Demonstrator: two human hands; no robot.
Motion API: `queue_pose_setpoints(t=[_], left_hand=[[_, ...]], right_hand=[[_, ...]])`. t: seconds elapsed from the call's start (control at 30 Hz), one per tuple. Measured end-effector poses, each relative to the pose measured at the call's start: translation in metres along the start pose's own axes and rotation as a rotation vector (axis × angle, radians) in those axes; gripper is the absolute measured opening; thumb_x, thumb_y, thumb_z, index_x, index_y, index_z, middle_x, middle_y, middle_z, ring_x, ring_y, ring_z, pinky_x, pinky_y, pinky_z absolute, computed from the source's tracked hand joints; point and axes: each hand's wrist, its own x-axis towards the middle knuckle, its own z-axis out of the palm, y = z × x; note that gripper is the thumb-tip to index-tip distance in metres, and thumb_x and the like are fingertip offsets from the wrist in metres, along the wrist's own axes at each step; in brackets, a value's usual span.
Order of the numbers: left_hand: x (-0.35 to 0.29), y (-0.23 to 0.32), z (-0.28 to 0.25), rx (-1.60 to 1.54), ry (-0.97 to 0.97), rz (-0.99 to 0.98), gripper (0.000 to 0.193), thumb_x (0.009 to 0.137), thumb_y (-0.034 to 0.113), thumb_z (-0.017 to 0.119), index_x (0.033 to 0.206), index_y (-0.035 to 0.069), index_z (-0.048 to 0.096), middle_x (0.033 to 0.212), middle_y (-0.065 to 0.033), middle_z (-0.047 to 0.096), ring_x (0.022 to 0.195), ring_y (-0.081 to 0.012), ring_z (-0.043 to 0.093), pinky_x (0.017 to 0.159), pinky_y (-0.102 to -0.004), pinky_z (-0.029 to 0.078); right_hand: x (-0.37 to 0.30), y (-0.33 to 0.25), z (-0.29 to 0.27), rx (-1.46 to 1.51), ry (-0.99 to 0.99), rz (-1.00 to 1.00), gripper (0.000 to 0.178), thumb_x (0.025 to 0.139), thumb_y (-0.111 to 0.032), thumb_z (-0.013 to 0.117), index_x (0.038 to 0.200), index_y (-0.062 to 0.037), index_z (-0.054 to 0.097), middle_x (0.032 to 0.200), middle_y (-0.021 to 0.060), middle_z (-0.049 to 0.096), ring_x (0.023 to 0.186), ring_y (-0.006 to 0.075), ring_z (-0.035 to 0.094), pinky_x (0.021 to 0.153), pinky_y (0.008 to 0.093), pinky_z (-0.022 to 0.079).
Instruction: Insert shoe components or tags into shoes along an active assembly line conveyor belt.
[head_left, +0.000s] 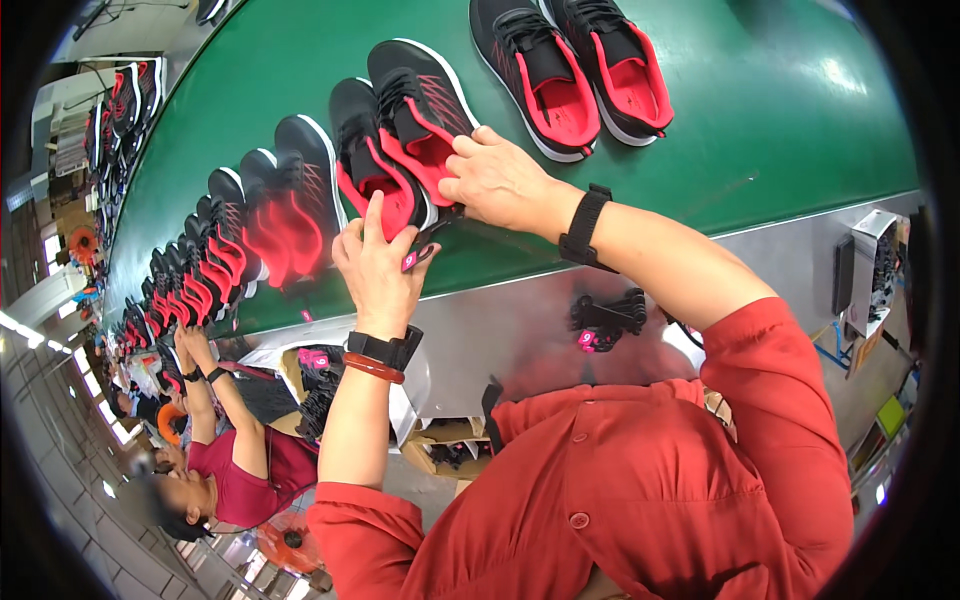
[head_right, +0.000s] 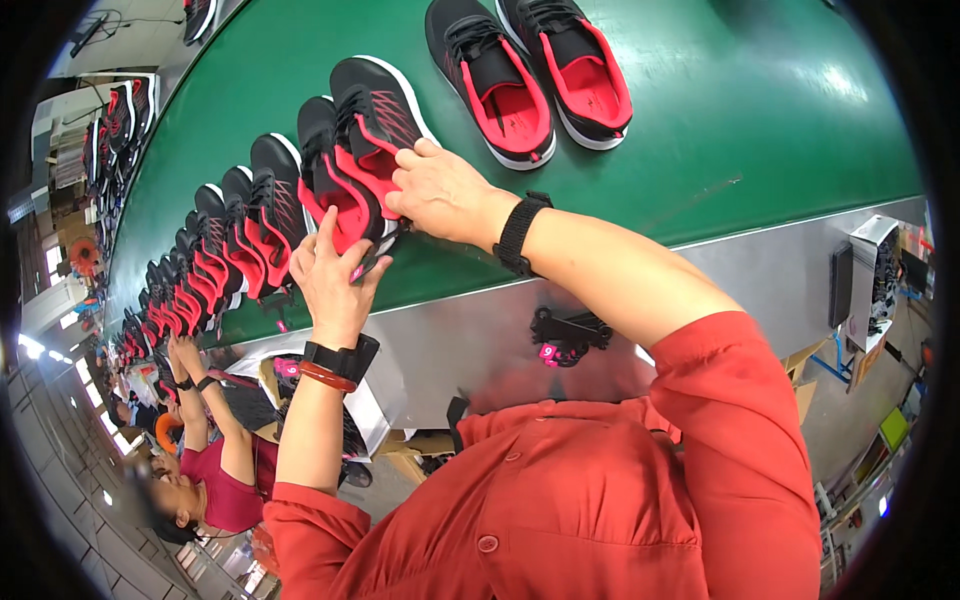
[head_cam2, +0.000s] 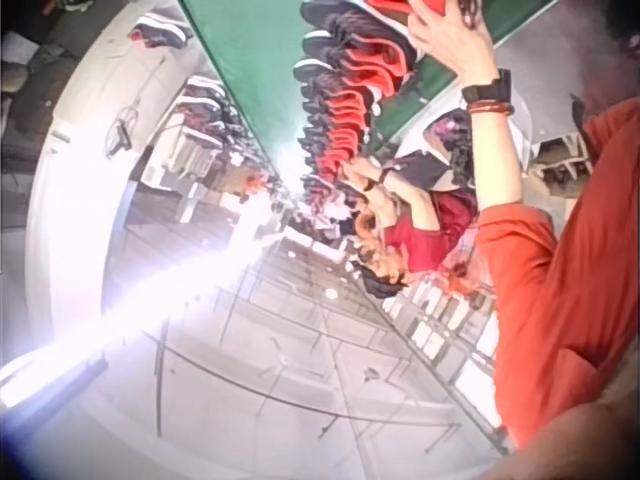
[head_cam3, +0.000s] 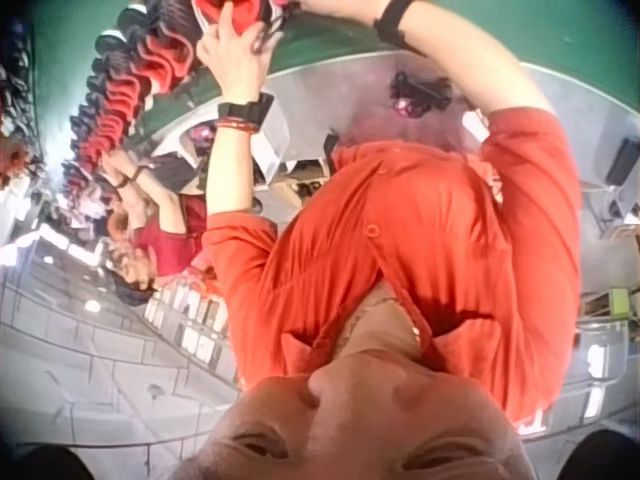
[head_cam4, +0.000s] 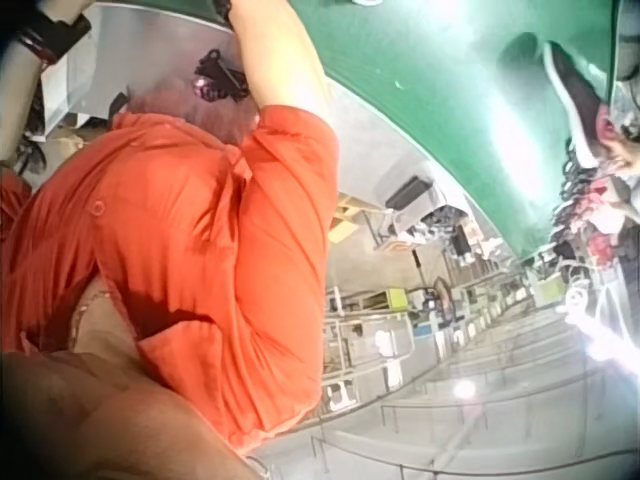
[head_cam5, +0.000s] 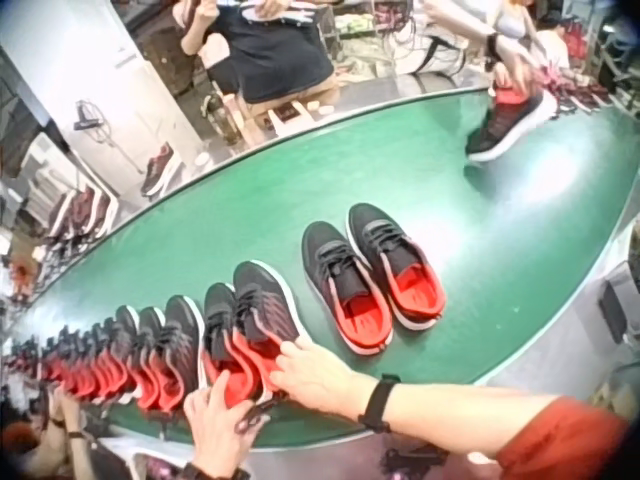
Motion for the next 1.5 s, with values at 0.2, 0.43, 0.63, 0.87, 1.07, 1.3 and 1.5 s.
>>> queue_pose_setpoints(t=[0.2, 0.43, 0.63, 0.87, 1.07, 1.3, 1.5], left_hand=[[0.011, -0.022, 0.025, -0.459, -0.016, 0.129, 0.029, 0.075, 0.007, 0.073, 0.103, 0.009, 0.068, 0.118, -0.0084, 0.066, 0.108, -0.0294, 0.06, 0.094, -0.0437, 0.043], [0.01, -0.049, 0.01, -0.524, 0.014, 0.029, 0.03, 0.075, -0.003, 0.064, 0.103, 0.007, 0.065, 0.115, -0.0099, 0.068, 0.11, -0.0303, 0.063, 0.106, -0.0508, 0.038], [0.011, -0.062, -0.013, -0.716, 0.034, -0.13, 0.013, 0.088, 0.006, 0.064, 0.098, 0.003, 0.07, 0.097, -0.0125, 0.072, 0.106, -0.0291, 0.066, 0.108, -0.047, 0.036], [0.048, -0.094, -0.07, -0.701, -0.251, -0.268, 0.021, 0.092, 0.018, 0.06, 0.097, 0.003, 0.074, 0.061, -0.0185, 0.058, 0.051, -0.0224, 0.053, 0.055, -0.0348, 0.043], [0.052, -0.093, -0.06, -0.747, -0.11, -0.169, 0.024, 0.09, 0.022, 0.06, 0.094, 0.003, 0.074, 0.064, -0.0202, 0.057, 0.055, -0.025, 0.052, 0.058, -0.0366, 0.044], [0.059, -0.086, -0.056, -0.554, 0.156, 0.054, 0.015, 0.088, 0.013, 0.061, 0.097, 0.007, 0.073, 0.102, -0.0099, 0.071, 0.102, -0.027, 0.066, 0.106, -0.0464, 0.037], [-0.014, -0.047, 0.019, -0.244, 0.032, 0.219, 0.039, 0.07, 0.008, 0.075, 0.109, 0.013, 0.068, 0.137, -0.012, 0.052, 0.13, -0.0323, 0.046, 0.111, -0.0561, 0.03]], right_hand=[[0.016, 0.009, -0.022, -0.029, -0.085, -0.097, 0.025, 0.065, -0.031, 0.078, 0.08, -0.0164, 0.064, 0.081, -0.0014, 0.06, 0.093, 0.0193, 0.052, 0.084, 0.0351, 0.039], [0.057, -0.018, -0.03, -0.425, -0.234, -0.103, 0.012, 0.072, -0.025, 0.066, 0.065, -0.0156, 0.069, 0.068, 0.0001, 0.064, 0.084, 0.0198, 0.056, 0.087, 0.0343, 0.036], [0.097, -0.026, -0.04, -0.423, -0.515, -0.08, 0.017, 0.067, -0.038, 0.074, 0.073, -0.022, 0.071, 0.07, -0.0009, 0.068, 0.082, 0.0197, 0.062, 0.082, 0.0355, 0.034], [0.096, 0.0, -0.068, 0.166, -0.392, 0.032, 0.048, 0.083, -0.048, 0.068, 0.115, -0.0135, 0.06, 0.086, 0.0098, 0.065, 0.09, 0.0278, 0.056, 0.094, 0.0434, 0.032], [0.112, -0.012, -0.086, -0.058, -0.42, -0.13, 0.037, 0.084, -0.048, 0.067, 0.097, -0.0134, 0.07, 0.076, 0.0055, 0.065, 0.089, 0.0233, 0.055, 0.091, 0.0392, 0.033], [0.089, 0.004, -0.051, 0.17, -0.037, -0.021, 0.04, 0.081, -0.051, 0.068, 0.1, -0.0162, 0.072, 0.081, 0.0048, 0.067, 0.094, 0.0251, 0.055, 0.093, 0.0444, 0.032], [0.015, -0.001, -0.015, 0.191, -0.061, -0.064, 0.036, 0.074, -0.014, 0.075, 0.109, -0.0109, 0.065, 0.116, 0.0107, 0.057, 0.112, 0.03, 0.053, 0.091, 0.0467, 0.041]])
